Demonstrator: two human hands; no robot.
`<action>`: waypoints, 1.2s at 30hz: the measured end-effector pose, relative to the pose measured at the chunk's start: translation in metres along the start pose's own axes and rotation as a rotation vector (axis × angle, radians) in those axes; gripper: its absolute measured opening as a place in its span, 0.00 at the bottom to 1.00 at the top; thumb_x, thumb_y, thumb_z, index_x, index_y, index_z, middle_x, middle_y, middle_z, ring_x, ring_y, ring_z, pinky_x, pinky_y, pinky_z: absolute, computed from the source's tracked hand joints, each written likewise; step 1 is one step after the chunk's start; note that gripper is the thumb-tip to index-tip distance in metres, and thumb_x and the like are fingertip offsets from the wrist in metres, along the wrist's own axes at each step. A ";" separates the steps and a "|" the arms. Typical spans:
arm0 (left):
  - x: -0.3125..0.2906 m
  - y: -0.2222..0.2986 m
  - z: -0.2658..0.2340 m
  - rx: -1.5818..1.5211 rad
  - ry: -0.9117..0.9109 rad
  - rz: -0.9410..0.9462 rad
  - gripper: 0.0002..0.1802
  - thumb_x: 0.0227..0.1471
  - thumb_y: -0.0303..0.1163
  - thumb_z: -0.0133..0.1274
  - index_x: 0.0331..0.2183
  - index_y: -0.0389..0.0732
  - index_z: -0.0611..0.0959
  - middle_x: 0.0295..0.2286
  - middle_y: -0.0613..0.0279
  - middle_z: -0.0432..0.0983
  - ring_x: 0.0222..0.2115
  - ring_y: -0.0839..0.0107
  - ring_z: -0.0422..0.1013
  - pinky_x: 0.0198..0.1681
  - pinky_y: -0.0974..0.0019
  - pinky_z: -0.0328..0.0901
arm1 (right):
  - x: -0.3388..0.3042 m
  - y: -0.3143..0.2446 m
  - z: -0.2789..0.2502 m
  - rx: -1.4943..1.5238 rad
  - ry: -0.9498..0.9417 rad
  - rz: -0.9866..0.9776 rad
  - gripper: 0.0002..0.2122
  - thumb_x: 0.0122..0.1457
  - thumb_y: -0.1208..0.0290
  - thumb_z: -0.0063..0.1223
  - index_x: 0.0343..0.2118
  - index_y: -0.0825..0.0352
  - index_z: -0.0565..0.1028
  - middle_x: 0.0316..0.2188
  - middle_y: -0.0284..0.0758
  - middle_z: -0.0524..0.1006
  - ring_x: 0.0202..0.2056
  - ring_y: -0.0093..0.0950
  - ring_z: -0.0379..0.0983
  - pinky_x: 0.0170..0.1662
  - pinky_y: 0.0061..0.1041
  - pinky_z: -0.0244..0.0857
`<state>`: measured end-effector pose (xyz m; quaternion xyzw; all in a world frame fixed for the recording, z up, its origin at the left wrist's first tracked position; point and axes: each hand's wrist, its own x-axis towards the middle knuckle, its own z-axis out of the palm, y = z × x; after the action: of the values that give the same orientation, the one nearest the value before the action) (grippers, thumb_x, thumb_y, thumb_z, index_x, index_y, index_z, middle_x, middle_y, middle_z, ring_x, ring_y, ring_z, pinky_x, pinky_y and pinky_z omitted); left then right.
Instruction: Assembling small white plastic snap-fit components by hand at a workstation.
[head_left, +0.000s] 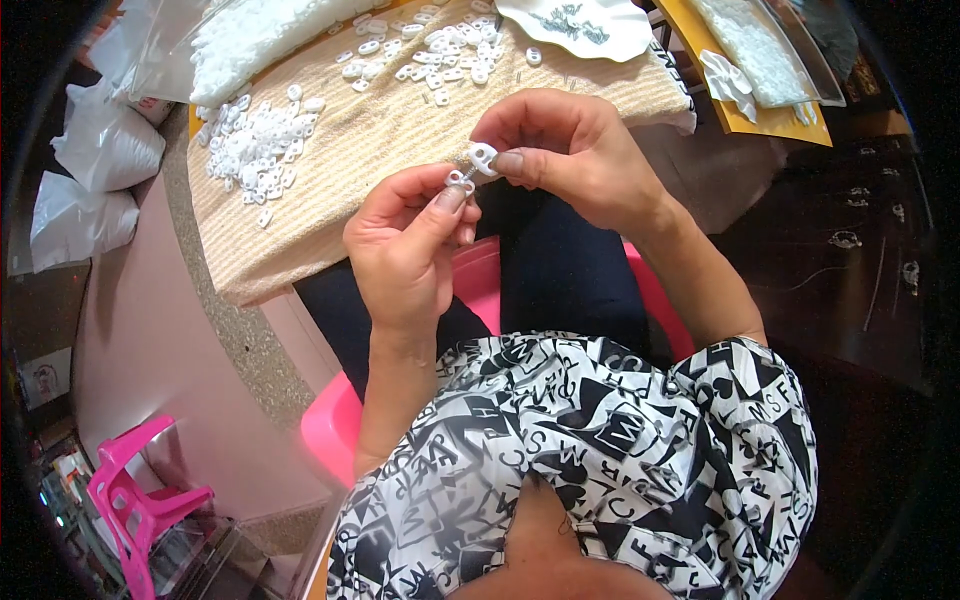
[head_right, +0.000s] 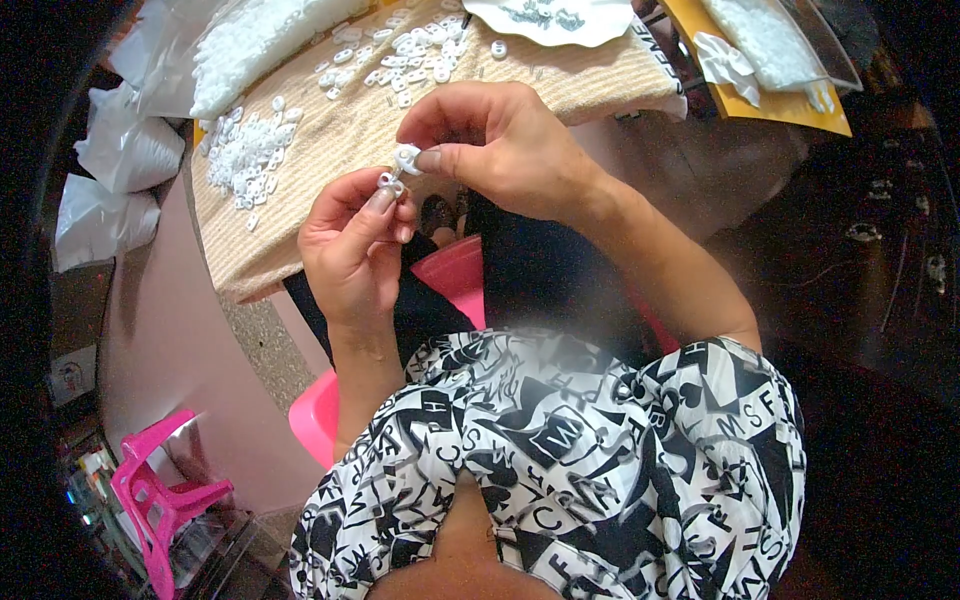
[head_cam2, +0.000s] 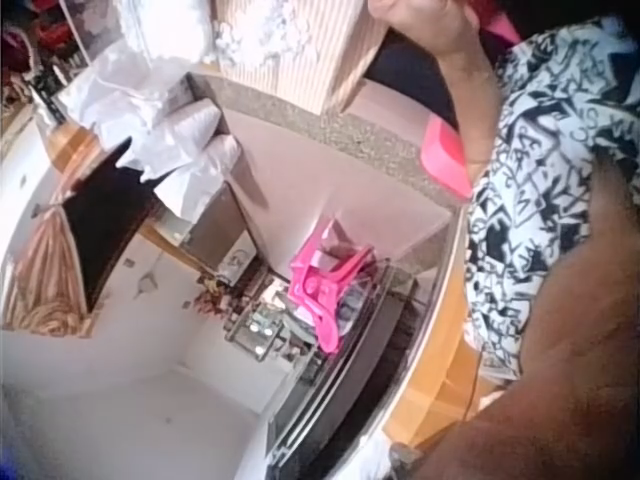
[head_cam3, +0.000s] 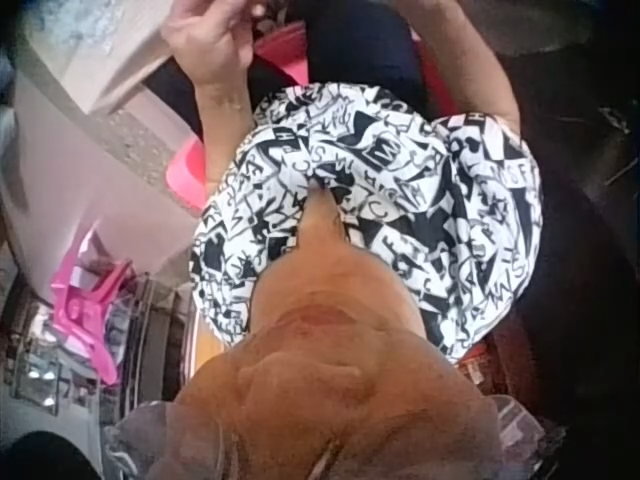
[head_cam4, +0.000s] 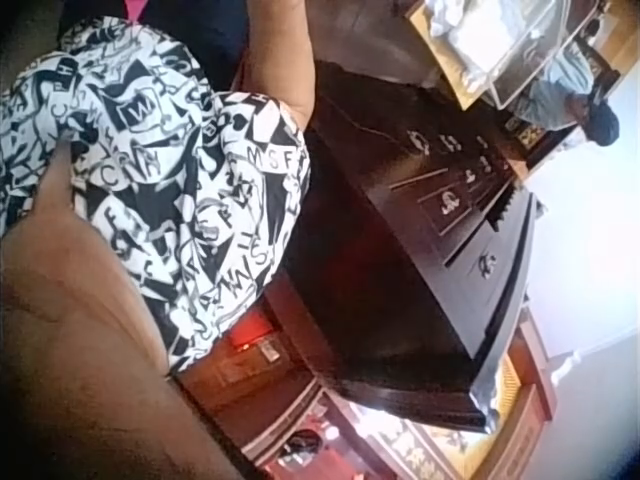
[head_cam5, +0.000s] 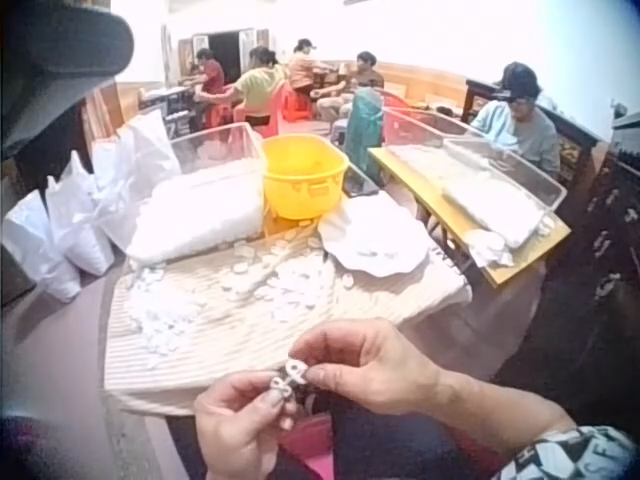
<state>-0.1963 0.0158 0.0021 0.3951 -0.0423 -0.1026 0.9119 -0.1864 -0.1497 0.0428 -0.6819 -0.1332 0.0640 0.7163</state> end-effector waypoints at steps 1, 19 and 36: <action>0.000 0.000 0.000 0.001 -0.005 0.001 0.09 0.43 0.17 0.50 0.32 0.29 0.75 0.24 0.55 0.73 0.21 0.75 0.69 0.22 0.78 0.63 | 0.000 0.000 -0.001 0.000 0.000 0.000 0.07 0.49 0.82 0.48 0.32 0.72 0.71 0.26 0.29 0.72 0.30 0.15 0.67 0.35 0.14 0.62; -0.004 0.001 0.003 0.139 -0.002 0.026 0.08 0.43 0.17 0.51 0.31 0.28 0.76 0.24 0.57 0.73 0.20 0.77 0.68 0.21 0.79 0.63 | -0.002 -0.003 -0.001 -0.082 -0.022 -0.048 0.06 0.47 0.83 0.48 0.31 0.73 0.71 0.26 0.31 0.73 0.30 0.17 0.68 0.35 0.16 0.63; -0.005 -0.002 0.007 0.138 0.021 0.110 0.09 0.43 0.18 0.51 0.32 0.28 0.75 0.22 0.56 0.73 0.20 0.77 0.68 0.21 0.78 0.63 | -0.004 -0.006 0.005 -0.035 0.069 -0.020 0.06 0.47 0.83 0.49 0.31 0.73 0.72 0.25 0.31 0.73 0.29 0.16 0.68 0.34 0.14 0.64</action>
<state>-0.2028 0.0112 0.0055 0.4550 -0.0615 -0.0451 0.8872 -0.1923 -0.1465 0.0490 -0.6948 -0.1161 0.0310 0.7090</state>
